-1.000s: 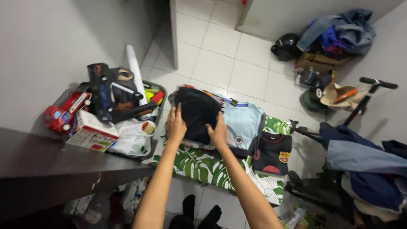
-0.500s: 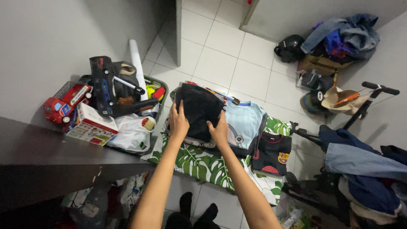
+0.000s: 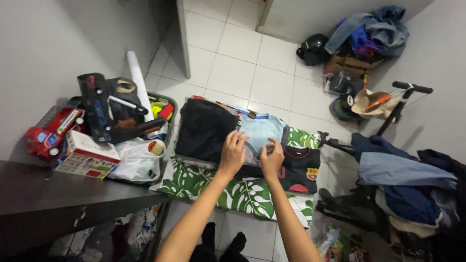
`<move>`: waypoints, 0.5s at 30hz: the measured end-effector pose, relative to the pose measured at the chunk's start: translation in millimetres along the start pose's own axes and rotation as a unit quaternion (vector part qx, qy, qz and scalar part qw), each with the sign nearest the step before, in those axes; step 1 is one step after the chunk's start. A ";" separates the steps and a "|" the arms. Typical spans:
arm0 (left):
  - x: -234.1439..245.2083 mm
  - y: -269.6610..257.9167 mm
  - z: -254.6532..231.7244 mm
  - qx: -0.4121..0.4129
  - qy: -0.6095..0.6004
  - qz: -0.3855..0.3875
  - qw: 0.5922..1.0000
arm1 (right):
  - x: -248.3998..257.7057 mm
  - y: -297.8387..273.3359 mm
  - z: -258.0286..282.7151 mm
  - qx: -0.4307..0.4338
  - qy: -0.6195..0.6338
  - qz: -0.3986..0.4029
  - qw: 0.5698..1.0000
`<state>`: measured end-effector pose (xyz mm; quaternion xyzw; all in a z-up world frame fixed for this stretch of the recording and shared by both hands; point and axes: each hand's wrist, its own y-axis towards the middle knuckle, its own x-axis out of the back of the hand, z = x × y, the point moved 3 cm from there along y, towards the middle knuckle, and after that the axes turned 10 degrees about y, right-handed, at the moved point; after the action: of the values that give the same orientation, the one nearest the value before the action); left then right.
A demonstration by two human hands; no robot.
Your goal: The person retrieves folded clothes from a dark wardrobe and places them onto a patterned surface. They handle various items including a yellow tiger-striped shirt, a black patterned shirt, a grey shirt, and several pairs of pants. The person stacks the clothes neatly on the surface, creating organized piles of folded garments.
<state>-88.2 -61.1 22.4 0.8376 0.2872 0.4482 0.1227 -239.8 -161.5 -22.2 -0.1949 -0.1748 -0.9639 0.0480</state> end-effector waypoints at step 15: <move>-54.0 -15.5 -37.3 -0.066 0.076 0.109 0.989 | 30.2 -22.7 -90.6 -0.215 -0.005 0.019 0.976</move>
<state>-148.0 -82.5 -0.3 0.8174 0.1724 0.5394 0.1055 -303.7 -173.3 -95.7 -0.2093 0.0404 -0.9768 0.0224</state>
